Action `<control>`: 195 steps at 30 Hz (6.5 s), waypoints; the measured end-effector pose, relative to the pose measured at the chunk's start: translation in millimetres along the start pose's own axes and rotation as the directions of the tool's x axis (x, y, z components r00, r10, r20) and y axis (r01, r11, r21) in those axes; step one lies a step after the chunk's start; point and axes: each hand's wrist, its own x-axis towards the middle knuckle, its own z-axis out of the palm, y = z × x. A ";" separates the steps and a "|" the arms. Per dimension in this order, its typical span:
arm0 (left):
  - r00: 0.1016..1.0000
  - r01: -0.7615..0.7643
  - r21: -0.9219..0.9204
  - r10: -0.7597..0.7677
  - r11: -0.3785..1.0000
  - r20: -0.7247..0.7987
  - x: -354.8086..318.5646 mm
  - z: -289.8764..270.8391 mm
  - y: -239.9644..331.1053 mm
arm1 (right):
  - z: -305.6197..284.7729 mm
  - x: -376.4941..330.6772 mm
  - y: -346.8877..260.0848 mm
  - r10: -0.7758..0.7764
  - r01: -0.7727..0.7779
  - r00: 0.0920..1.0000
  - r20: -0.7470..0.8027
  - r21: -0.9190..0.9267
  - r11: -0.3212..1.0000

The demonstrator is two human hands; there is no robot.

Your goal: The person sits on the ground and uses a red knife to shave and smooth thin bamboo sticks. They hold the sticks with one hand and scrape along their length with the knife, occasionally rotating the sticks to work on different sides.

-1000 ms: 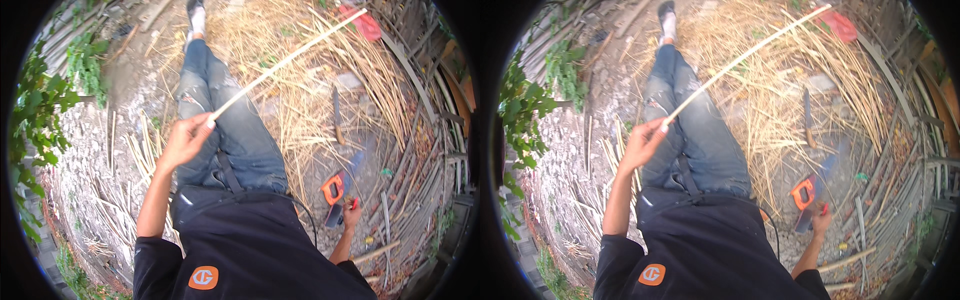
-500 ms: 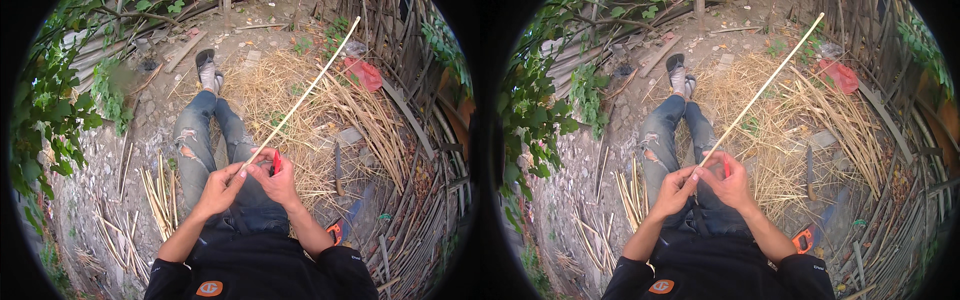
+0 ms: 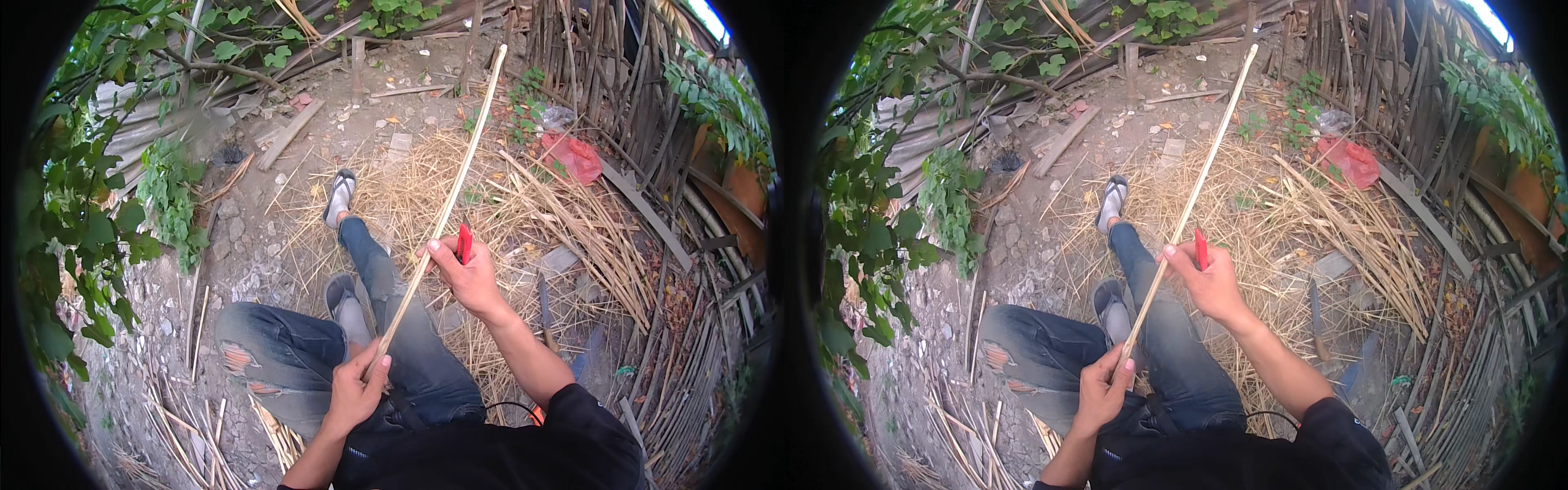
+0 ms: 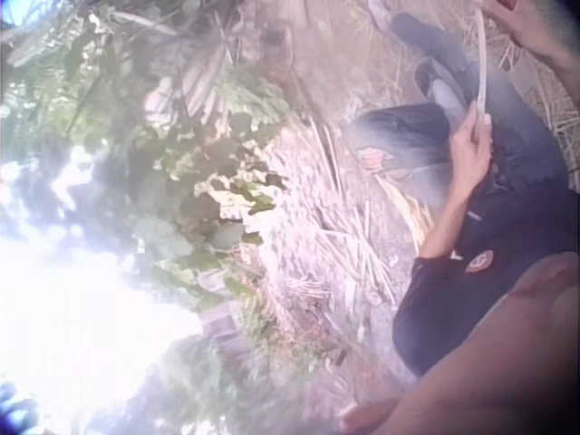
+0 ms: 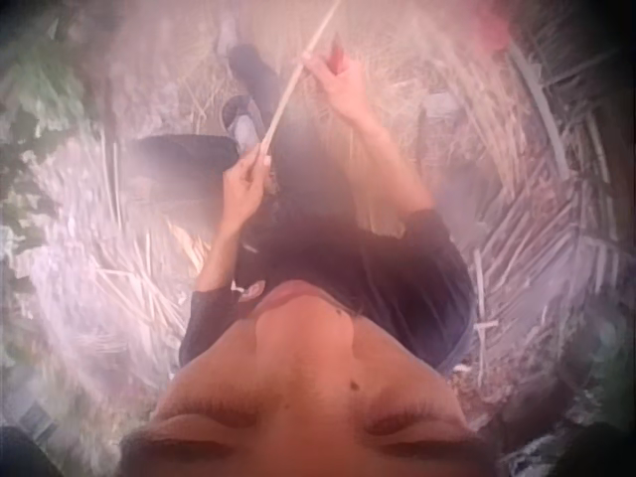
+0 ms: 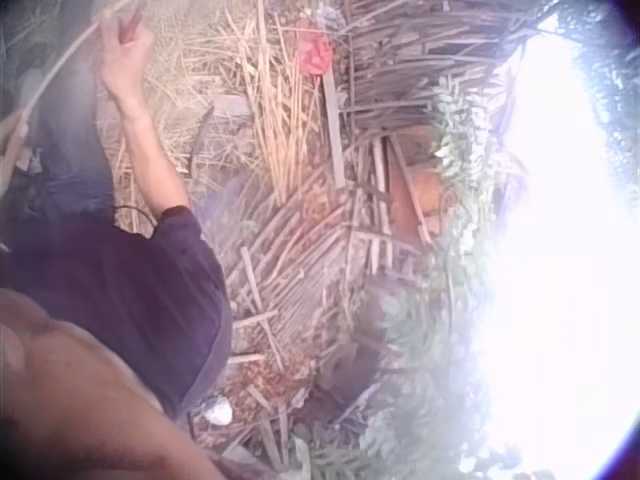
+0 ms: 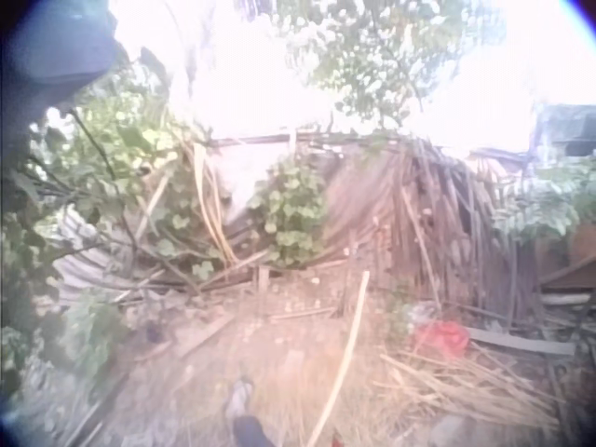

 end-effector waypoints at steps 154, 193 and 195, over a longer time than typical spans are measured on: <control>0.995 0.075 -0.188 -0.060 0.979 0.082 159.7 -95.5 -69.5 | 15.5 218.1 33.8 0.190 0.091 0.953 0.236 -0.822 0.562; 1.000 0.024 -0.288 -0.020 0.957 0.015 162.5 -98.6 -62.6 | 55.2 174.2 57.7 0.302 -0.009 0.829 0.471 -0.530 0.848; 1.000 0.026 -0.321 -0.023 0.947 0.015 160.2 -99.7 -65.1 | 58.0 171.8 54.6 0.455 -0.163 0.726 0.516 -0.514 0.842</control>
